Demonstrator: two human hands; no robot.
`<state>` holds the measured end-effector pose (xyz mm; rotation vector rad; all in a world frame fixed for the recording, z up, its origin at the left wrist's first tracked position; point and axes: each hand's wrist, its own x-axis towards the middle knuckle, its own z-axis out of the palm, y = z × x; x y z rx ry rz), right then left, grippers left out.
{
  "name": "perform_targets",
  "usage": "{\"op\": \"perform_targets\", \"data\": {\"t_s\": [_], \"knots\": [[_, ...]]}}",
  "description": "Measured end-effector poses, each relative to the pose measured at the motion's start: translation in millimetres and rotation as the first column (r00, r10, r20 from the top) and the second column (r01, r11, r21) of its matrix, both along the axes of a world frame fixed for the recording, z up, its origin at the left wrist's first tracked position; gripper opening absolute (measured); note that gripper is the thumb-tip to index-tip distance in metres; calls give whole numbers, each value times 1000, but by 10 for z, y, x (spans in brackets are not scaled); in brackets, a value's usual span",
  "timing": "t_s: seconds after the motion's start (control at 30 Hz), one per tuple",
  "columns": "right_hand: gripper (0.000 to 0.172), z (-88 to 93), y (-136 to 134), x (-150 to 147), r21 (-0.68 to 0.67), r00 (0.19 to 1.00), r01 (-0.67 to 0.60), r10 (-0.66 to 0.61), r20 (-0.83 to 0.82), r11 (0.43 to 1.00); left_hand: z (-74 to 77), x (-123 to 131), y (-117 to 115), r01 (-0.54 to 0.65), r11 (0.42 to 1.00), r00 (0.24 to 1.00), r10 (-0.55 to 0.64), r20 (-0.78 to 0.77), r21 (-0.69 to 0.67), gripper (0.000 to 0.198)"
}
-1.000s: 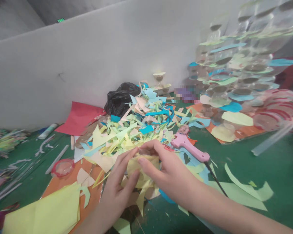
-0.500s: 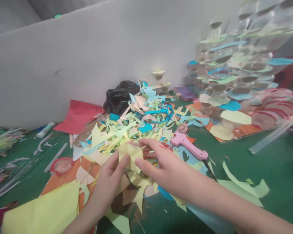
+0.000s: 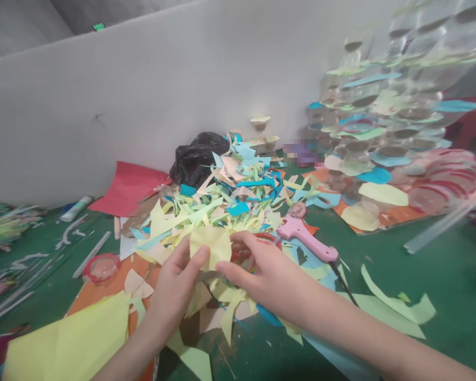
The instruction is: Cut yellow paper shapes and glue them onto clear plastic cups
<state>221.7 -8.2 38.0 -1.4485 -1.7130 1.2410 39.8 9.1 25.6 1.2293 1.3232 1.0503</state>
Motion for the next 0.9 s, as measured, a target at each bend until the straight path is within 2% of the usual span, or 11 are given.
{"op": "perform_targets", "data": {"t_s": [0.13, 0.33, 0.5, 0.73, 0.8, 0.87, 0.9], "knots": [[35, -34, -6, -20, -18, 998, 7, -8, -59, 1000, 1, 83, -74, 50, 999, 995, -50, 91, 2, 41], [22, -114, 39, -38, -68, 981, -4, -9, -196, 998, 40, 117, -114, -4, 999, 999, 6, 51, -32, 37], [22, -73, 41, -6, -89, 984, -7, -9, -179, 996, 48, 105, -102, 29, 998, 995, -24, 96, -57, 38], [19, 37, 25, -12, -45, 989, -32, 25, -145, 998, 108, 136, -122, -1, 997, 997, 6, 72, -73, 41], [21, 73, 49, 22, -10, 998, -42, 42, -53, 999, 115, 130, -113, -35, 998, 999, 36, 14, -58, 42], [27, 105, 76, 132, 59, 987, -6, -4, 162, 998, 112, 98, -87, -86, 996, 996, 86, -33, 1, 42], [30, 112, 84, 219, 125, 955, 23, -59, 290, 992, 109, 72, -68, -108, 993, 993, 110, -45, 45, 43]]}}
